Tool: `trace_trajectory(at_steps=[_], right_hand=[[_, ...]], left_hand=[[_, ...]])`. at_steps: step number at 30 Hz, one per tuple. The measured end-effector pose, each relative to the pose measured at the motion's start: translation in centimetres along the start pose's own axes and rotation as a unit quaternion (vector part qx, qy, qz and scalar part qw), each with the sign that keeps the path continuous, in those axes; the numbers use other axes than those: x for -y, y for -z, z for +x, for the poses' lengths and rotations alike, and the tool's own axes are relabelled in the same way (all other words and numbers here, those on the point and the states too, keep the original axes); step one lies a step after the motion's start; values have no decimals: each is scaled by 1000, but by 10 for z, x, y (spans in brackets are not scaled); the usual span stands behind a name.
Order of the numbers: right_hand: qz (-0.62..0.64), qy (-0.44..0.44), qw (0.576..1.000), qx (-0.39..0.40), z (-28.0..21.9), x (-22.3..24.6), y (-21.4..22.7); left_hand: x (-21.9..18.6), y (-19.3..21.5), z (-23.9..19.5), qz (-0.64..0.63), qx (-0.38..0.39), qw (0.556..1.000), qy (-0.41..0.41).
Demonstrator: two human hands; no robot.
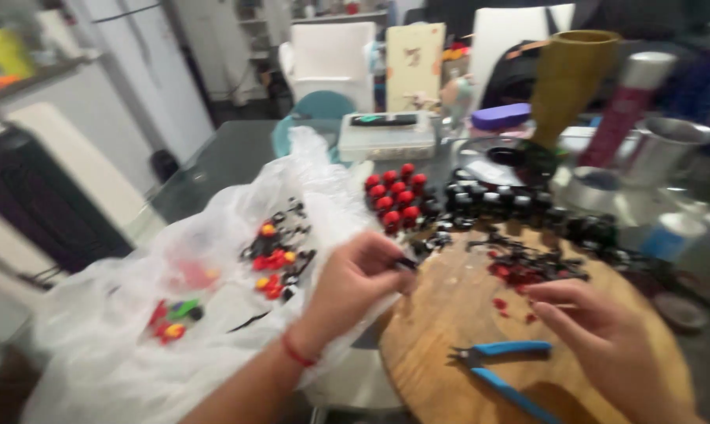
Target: The person assembles small 3D-printed figurines by hand, picking black and red parts from a plastic bag and snapping them together on a wooden board. Completed figures are placed in rows on the table. A 3D printer is visible in the background.
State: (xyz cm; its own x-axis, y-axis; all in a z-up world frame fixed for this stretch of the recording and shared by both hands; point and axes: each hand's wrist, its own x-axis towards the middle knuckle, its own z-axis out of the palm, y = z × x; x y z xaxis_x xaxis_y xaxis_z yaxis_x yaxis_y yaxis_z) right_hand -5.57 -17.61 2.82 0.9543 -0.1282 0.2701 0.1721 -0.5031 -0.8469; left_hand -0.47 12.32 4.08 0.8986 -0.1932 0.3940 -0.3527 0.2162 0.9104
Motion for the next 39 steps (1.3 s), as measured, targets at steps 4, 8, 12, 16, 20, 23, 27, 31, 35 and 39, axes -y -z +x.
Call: trace_trajectory(at_steps=[4,8,12,16,20,23,27,31,35,39], right_hand=[[154,-55,986,14,3,-13,-8],[263,-61,963,-16,7,-28,-11],[304,-84,948,-45,12,-31,-8],[285,-111,951,-52,12,-24,-6],[243,-92,965,-35,13,-20,-1],[218,-87,971,-45,14,-18,1],[218,-66,972,-53,17,-32,-1],[189,-62,979,-37,15,-26,0],[177,-57,982,-25,14,-18,0],[169,-95,981,-25,13,-32,-7]], left_hand=[[28,-89,18,-88,43,993,62],[44,-136,28,-89,36,992,85],[38,-148,27,-35,33,997,52],[58,-137,27,3,43,998,38],[53,-136,27,87,32,995,-48],[58,-136,28,53,36,998,-2],[58,-136,27,6,61,998,27],[64,-134,30,14,36,999,11],[58,-131,31,25,68,997,10],[48,-129,34,24,30,999,25]])
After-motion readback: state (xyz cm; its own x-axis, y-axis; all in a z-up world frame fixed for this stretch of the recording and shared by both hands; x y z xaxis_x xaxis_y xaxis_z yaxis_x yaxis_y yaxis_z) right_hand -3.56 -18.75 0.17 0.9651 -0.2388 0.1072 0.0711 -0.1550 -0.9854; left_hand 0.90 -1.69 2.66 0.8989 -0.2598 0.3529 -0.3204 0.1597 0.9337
